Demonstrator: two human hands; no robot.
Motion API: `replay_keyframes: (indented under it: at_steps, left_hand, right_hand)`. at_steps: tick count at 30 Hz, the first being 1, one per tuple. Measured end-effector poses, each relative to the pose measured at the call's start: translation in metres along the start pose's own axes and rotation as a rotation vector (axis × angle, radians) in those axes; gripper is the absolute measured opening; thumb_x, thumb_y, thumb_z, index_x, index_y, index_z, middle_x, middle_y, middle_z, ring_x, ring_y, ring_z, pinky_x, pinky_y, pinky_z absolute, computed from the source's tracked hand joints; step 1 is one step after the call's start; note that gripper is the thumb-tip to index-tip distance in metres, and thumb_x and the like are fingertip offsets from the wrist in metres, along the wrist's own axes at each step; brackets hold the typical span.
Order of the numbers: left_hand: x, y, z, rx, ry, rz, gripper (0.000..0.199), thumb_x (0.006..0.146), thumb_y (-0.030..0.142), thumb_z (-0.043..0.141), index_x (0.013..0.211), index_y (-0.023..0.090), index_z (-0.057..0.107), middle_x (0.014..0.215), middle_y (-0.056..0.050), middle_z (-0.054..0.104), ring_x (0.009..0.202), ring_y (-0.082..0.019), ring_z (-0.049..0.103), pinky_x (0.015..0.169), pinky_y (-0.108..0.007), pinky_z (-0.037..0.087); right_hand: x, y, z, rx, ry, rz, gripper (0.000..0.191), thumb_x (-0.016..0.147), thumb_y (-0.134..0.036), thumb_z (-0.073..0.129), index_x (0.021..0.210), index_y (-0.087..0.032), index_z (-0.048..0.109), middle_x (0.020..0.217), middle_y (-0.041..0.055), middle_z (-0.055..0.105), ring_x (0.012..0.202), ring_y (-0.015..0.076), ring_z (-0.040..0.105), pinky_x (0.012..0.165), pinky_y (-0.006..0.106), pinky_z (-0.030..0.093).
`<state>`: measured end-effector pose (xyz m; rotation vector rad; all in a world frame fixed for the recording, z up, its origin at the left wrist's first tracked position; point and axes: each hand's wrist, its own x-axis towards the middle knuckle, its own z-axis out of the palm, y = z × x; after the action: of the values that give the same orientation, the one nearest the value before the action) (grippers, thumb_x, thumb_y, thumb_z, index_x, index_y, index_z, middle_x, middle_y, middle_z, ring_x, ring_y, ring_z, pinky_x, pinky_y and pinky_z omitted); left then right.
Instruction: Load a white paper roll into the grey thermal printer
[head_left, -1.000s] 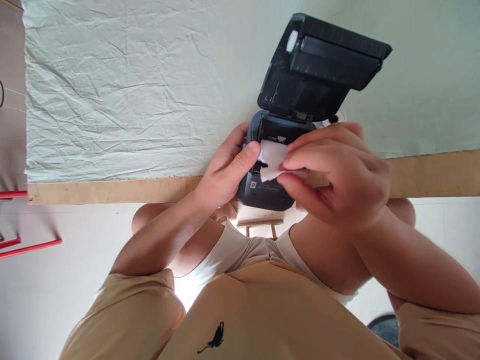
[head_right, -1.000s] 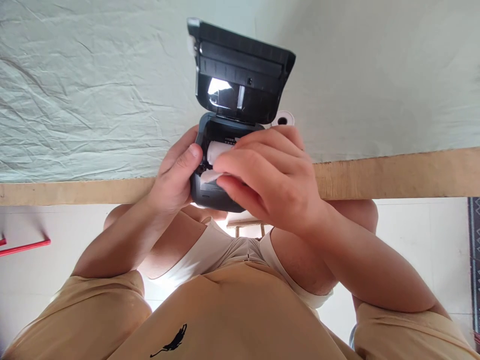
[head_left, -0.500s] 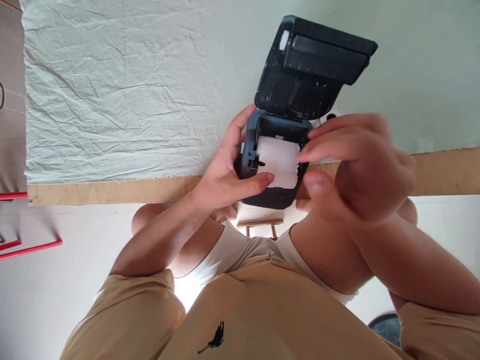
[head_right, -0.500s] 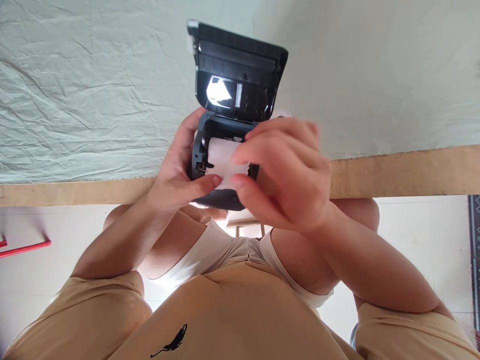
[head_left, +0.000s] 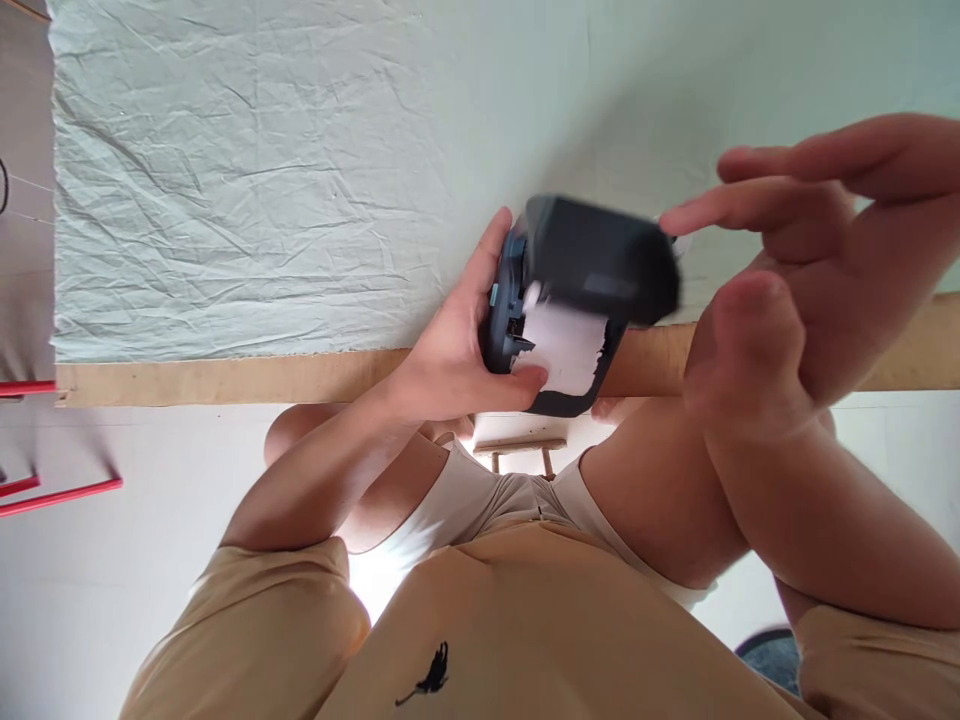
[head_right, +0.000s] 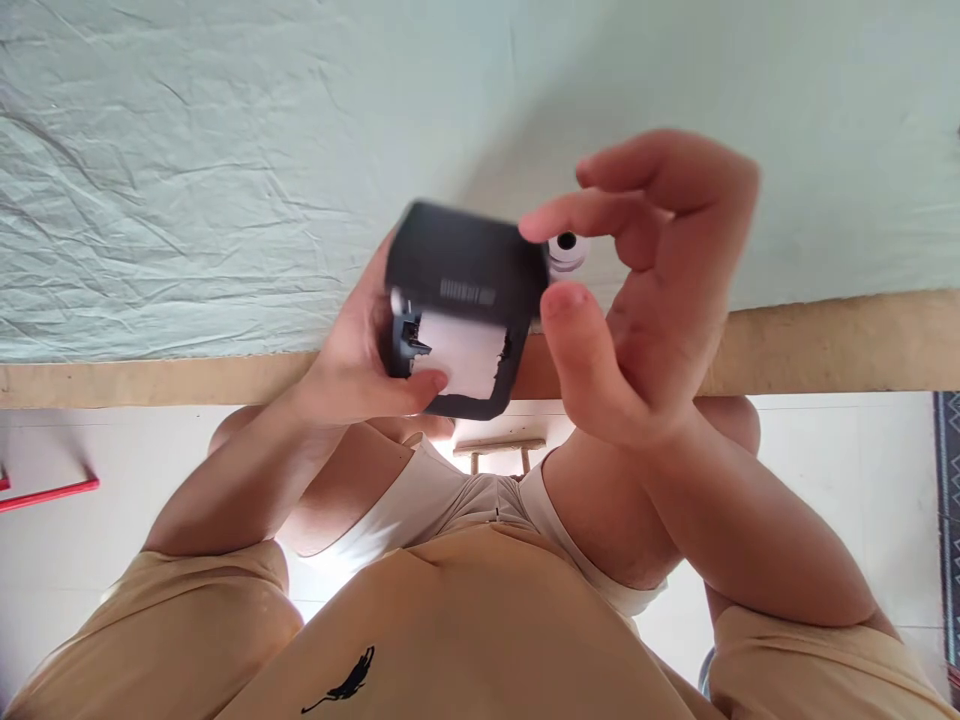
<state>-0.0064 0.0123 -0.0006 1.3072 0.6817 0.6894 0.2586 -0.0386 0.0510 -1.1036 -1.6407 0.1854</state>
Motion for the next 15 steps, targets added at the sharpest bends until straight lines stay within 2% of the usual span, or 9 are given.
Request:
replay_keyframes:
  at_steps: [2,4,6,7,8,9,10,13,15]
  left_hand:
    - [0.000,-0.002,-0.005,-0.060,-0.044,0.021,0.171,0.072,0.034,0.118,0.205,0.035,0.009,0.178,-0.016,0.077,0.119,-0.032,0.093,0.088,-0.041,0.080]
    - [0.000,-0.003,-0.006,-0.113,-0.054,0.102,0.169,0.066,0.034,0.123,0.202,0.037,0.023,0.185,-0.015,0.075,0.130,-0.037,0.094,0.091,-0.042,0.083]
    - [-0.002,0.000,-0.001,-0.128,0.016,0.186,0.149,0.065,0.050,0.128,0.191,0.036,0.050,0.187,-0.012,0.075,0.153,-0.045,0.089,0.099,-0.043,0.084]
    - [-0.003,0.003,0.003,-0.131,0.083,0.185,0.130,0.074,0.063,0.124,0.184,0.035,0.060,0.181,-0.011,0.079,0.163,-0.046,0.085,0.104,-0.043,0.084]
    - [-0.004,0.006,0.007,-0.132,0.165,0.103,0.109,0.090,0.072,0.115,0.180,0.036,0.066,0.183,-0.009,0.079,0.173,-0.044,0.078,0.117,-0.045,0.081]
    - [-0.005,0.009,0.010,-0.126,0.217,0.077,0.097,0.093,0.079,0.112,0.170,0.034,0.075,0.177,-0.009,0.083,0.170,-0.043,0.080,0.117,-0.043,0.081]
    - [-0.005,0.012,0.013,-0.119,0.232,0.073,0.087,0.095,0.082,0.109,0.161,0.032,0.081,0.166,-0.009,0.087,0.158,-0.040,0.085,0.112,-0.042,0.081]
    - [-0.004,0.017,0.015,-0.147,0.153,0.089,0.079,0.099,0.085,0.102,0.152,0.029,0.086,0.131,-0.008,0.090,0.115,-0.032,0.090,0.091,-0.039,0.078]
    - [-0.004,0.017,0.011,-0.144,0.120,0.075,0.076,0.099,0.083,0.102,0.150,0.028,0.087,0.122,-0.007,0.088,0.105,-0.029,0.087,0.084,-0.037,0.076]
  right_hand:
    - [0.000,0.003,0.005,-0.056,0.011,-0.075,0.034,0.133,-0.052,0.055,0.157,-0.041,0.078,0.136,0.0026,0.079,0.125,0.0290,0.089,0.129,0.061,0.072]
    - [-0.001,0.006,0.009,-0.144,-0.016,-0.122,0.030,0.131,-0.049,0.057,0.143,-0.033,0.079,0.124,0.0036,0.087,0.136,0.0335,0.089,0.130,0.064,0.071]
    - [-0.003,0.009,0.011,-0.224,-0.044,-0.146,0.031,0.128,-0.052,0.060,0.140,-0.030,0.078,0.125,0.0065,0.091,0.148,0.0383,0.087,0.130,0.067,0.070]
    - [-0.004,0.009,0.010,-0.257,-0.072,-0.149,0.031,0.126,-0.053,0.062,0.140,-0.030,0.077,0.129,0.0079,0.092,0.151,0.0400,0.086,0.131,0.069,0.069]
    - [-0.005,0.010,0.009,-0.280,-0.114,-0.150,0.030,0.125,-0.052,0.065,0.142,-0.031,0.077,0.135,0.0088,0.092,0.153,0.0410,0.086,0.131,0.070,0.068]
    - [-0.005,0.010,0.007,-0.291,-0.157,-0.148,0.029,0.123,-0.051,0.069,0.144,-0.032,0.076,0.141,0.0092,0.092,0.155,0.0417,0.085,0.131,0.071,0.069]
    - [-0.006,0.010,0.005,-0.294,-0.197,-0.142,0.030,0.121,-0.050,0.072,0.147,-0.034,0.075,0.146,0.0092,0.091,0.158,0.0426,0.084,0.131,0.071,0.068]
    - [-0.006,0.013,-0.005,-0.287,-0.290,-0.113,0.039,0.119,-0.050,0.078,0.156,-0.040,0.072,0.154,0.0085,0.088,0.168,0.0453,0.079,0.134,0.070,0.068]
    - [-0.006,0.015,-0.008,-0.303,-0.319,-0.096,0.046,0.117,-0.051,0.082,0.160,-0.041,0.070,0.158,0.0088,0.087,0.173,0.0476,0.075,0.135,0.070,0.067]
